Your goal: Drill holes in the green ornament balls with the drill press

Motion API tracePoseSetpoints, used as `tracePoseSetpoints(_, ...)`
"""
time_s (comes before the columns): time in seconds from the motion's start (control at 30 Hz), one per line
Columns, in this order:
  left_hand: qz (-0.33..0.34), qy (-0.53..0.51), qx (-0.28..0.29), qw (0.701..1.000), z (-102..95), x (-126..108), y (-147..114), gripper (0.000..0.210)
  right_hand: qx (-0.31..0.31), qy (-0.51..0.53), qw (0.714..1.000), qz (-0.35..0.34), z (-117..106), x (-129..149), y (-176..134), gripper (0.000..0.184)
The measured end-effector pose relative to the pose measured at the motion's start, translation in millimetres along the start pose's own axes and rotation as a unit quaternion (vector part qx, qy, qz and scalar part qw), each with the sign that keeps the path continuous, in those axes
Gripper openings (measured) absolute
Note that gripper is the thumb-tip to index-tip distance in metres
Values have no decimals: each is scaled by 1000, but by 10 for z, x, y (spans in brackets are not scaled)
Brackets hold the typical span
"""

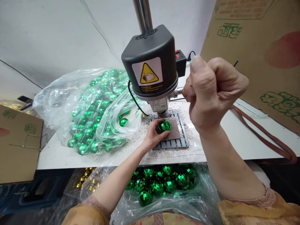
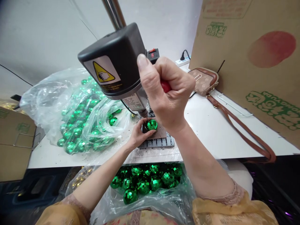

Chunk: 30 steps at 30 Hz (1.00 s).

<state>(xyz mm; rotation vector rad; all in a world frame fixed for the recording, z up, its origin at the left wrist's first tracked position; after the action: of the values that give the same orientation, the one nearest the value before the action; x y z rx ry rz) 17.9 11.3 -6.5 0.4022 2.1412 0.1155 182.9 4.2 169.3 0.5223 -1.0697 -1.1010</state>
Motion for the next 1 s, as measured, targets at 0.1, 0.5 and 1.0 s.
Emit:
tracePoseSetpoints(0.1,-4,-29,0,1000,46,-6,-13,53,4,9,1000,14,19,13,37,48)
tracePoseSetpoints(0.5,-8,-87,0,996,97,79,-57,57,-40,27,998,-49,-50,-52,-229,52)
tracePoseSetpoints(1.0,7,-90,0,996,102,106,-63,56,8,67,992,-103,-216,-139,-396,45)
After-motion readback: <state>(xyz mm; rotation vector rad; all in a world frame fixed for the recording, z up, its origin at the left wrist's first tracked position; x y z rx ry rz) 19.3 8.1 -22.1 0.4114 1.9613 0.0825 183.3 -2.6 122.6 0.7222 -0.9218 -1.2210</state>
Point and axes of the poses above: each hand's wrist, its own y-axis towards the middle knuckle, its own z-axis out of the palm, x = y × z, the point moved 2 cm from there along y, towards the middle knuckle, and after that the axes turned 8 degrees about y, right-handed, at the moved point
